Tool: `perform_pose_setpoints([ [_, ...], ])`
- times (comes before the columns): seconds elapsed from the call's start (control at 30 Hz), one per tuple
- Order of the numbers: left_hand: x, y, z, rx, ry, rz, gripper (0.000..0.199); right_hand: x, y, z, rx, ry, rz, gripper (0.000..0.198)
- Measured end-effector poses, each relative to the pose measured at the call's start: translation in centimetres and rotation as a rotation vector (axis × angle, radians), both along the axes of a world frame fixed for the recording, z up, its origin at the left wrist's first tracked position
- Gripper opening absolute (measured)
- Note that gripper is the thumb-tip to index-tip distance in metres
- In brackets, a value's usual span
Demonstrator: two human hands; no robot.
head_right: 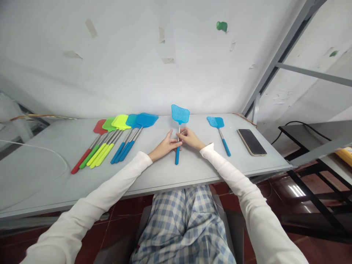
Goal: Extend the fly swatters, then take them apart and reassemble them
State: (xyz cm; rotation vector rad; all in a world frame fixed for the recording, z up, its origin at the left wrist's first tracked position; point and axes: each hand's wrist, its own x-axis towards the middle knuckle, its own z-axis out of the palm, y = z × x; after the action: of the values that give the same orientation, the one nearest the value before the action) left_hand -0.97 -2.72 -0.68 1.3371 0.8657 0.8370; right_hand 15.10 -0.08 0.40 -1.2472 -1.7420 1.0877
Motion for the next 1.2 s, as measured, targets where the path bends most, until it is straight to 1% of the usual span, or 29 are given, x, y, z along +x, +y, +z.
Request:
perform_pose_setpoints([
  [0.07, -0.1, -0.4, 0.1, 0.090, 0.089, 0.009, 0.107, 0.4, 0.2, 0.2, -0.053, 0.006, -0.012, 0.030],
  [0.13, -0.3, -0.6, 0.3, 0.237, 0.219, 0.040, 0.088, 1.1, 0.5, 0.6, -0.057, -0.033, -0.077, 0.023],
  [0.17, -0.6, -0.6, 0.5, 0.339, 0.310, 0.075, 0.075, 1.6, 0.6, 0.9, -0.054, -0.075, -0.119, 0.019],
  [0.23, -1.2, -0.3, 0.7, 0.585, 0.542, 0.193, 0.049, 2.7, 1.0, 1.3, -0.055, -0.199, -0.199, 0.013],
  [0.27, -1.7, 0.0, 0.7, 0.703, 0.674, 0.269, 0.038, 3.3, 1.1, 1.5, -0.050, -0.277, -0.238, 0.011],
  [0.3, -2.2, 0.4, 0.8, 0.800, 0.806, 0.354, 0.032, 3.8, 1.3, 1.6, -0.039, -0.363, -0.277, 0.011],
  [0.33, -2.8, 0.8, 0.8, 0.866, 0.928, 0.444, 0.030, 4.4, 1.3, 1.7, -0.023, -0.451, -0.313, 0.013],
  [0.37, -3.5, 1.3, 0.8, 0.896, 1.034, 0.534, 0.031, 4.9, 1.3, 1.7, -0.008, -0.535, -0.340, 0.015],
  [0.4, -4.2, 1.7, 0.7, 0.894, 1.124, 0.620, 0.034, 5.3, 1.3, 1.7, 0.001, -0.616, -0.360, 0.018],
  [0.47, -5.5, 2.4, 0.5, 0.816, 1.260, 0.754, 0.042, 6.1, 1.0, 1.6, 0.006, -0.754, -0.381, 0.023],
  [0.5, -6.2, 2.7, 0.4, 0.758, 1.307, 0.793, 0.043, 6.5, 0.7, 1.6, 0.006, -0.807, -0.384, 0.026],
  [0.57, -7.1, 3.1, 0.1, 0.652, 1.369, 0.818, 0.039, 7.2, 0.2, 1.6, 0.012, -0.883, -0.389, 0.031],
  [0.63, -7.6, 3.3, -0.2, 0.602, 1.394, 0.814, 0.036, 8.0, -0.3, 1.9, 0.015, -0.932, -0.393, 0.034],
  [0.73, -7.8, 3.6, -0.2, 0.572, 1.390, 0.811, 0.038, 9.1, -0.9, 2.3, -0.005, -0.976, -0.392, 0.034],
  [0.87, -7.6, 3.6, 0.1, 0.543, 1.394, 0.723, 0.039, 10.4, -1.4, 2.4, -0.018, -1.041, -0.410, 0.028],
  [1.07, -7.0, 3.2, 0.6, 0.586, 1.432, 0.599, 0.038, 11.6, -1.7, 1.9, 0.004, -1.141, -0.482, 0.035],
  [1.2, -6.3, 3.2, 0.5, 0.691, 1.296, 0.540, 0.039, 13.2, -1.6, 1.6, 0.019, -1.173, -0.482, 0.033],
])
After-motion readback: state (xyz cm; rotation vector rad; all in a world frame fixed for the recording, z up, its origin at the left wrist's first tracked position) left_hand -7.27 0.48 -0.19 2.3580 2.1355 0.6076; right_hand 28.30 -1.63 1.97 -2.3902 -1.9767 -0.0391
